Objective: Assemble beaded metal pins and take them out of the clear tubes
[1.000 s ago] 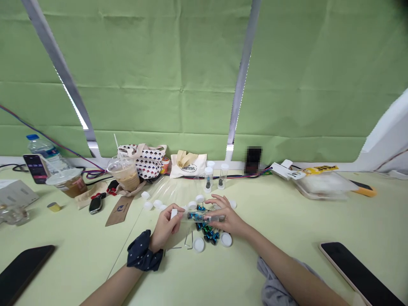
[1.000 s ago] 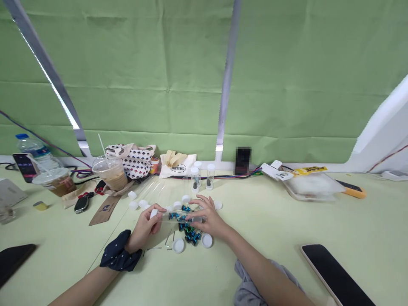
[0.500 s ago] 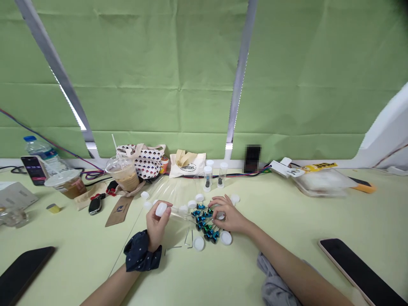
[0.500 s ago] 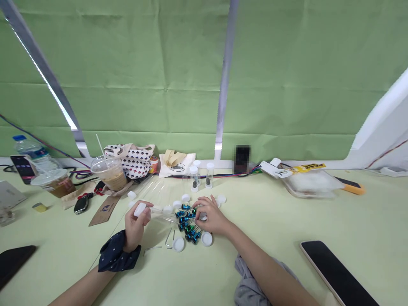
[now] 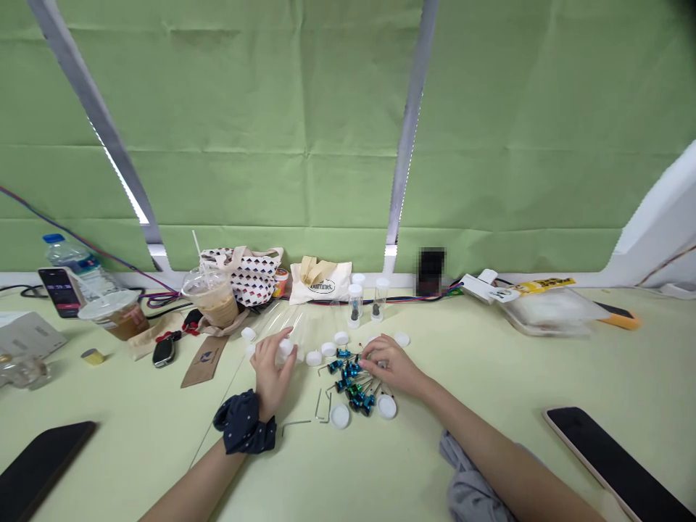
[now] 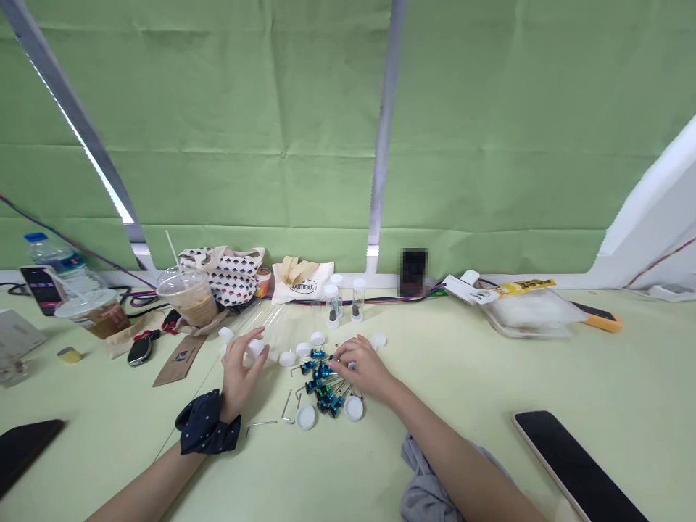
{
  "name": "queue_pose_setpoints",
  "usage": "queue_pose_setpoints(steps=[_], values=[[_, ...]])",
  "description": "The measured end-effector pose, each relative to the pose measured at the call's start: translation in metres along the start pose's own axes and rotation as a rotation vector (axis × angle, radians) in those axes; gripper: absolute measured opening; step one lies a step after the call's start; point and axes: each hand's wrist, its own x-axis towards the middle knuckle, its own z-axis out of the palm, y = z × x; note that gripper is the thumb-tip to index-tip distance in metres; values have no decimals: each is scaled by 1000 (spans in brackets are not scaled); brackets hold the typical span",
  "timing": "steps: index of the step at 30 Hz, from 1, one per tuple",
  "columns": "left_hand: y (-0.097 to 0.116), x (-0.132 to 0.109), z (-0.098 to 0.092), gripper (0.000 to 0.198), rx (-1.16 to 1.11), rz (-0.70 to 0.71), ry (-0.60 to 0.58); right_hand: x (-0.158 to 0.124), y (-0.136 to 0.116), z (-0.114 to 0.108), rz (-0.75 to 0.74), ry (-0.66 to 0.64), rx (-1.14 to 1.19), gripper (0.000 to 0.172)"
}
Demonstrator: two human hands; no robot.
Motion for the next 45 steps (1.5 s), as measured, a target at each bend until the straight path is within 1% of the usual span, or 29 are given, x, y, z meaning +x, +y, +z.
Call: queue_pose_setpoints(steps=[2,5,7,9,12,13,15,17,19,22,25,27,29,30,31,32,34,36,38,40,42,45], values=[[-5,0,4,36,126,-23,-59,1,2,2,-15,52,14,34],[-9,-1,8,43,213,-31,-143,5,2,3,-8,162,55,24],[-11,-2,10,44,233,-15,-170,11,0,0,46,249,71,20],[-11,-2,11,43,243,-4,-176,21,-3,-7,139,295,43,24],[-12,-2,11,43,263,-1,-168,43,-9,-20,247,248,-143,47],[-12,-2,12,44,270,-3,-166,53,-11,-23,260,224,-239,53],[-12,-2,12,44,281,-8,-174,72,-13,-27,275,182,-425,57],[-12,-2,12,45,285,-16,-188,88,-12,-25,302,156,-552,56],[-11,-3,11,45,289,-25,-194,97,-10,-20,320,153,-615,51],[-9,-3,10,46,299,-35,-219,91,-9,-14,318,196,-622,38],[-6,-4,11,46,321,-28,-247,69,-12,-18,304,265,-553,26],[-2,-5,11,48,337,9,-238,53,-15,-27,336,362,-510,23],[3,-7,9,51,343,76,-215,40,-19,-35,387,501,-423,26],[7,-8,7,52,338,119,-208,36,-21,-38,409,558,-328,30],[10,-9,6,54,328,163,-205,32,-23,-38,431,588,-190,34],[13,-10,4,56,310,208,-210,30,-26,-36,456,588,-23,37],[17,-13,1,61,252,298,-243,26,-31,-25,519,514,318,43],[18,-15,1,65,174,362,-299,24,-38,-9,598,422,542,46],[17,-18,2,59,95,378,-369,22,-44,5,647,344,650,47],[16,-20,5,44,27,351,-423,20,-46,14,646,286,694,45],[17,-21,6,33,-39,313,-453,19,-46,16,613,261,694,42],[22,-21,5,29,-129,249,-504,16,-40,13,584,230,717,41]])
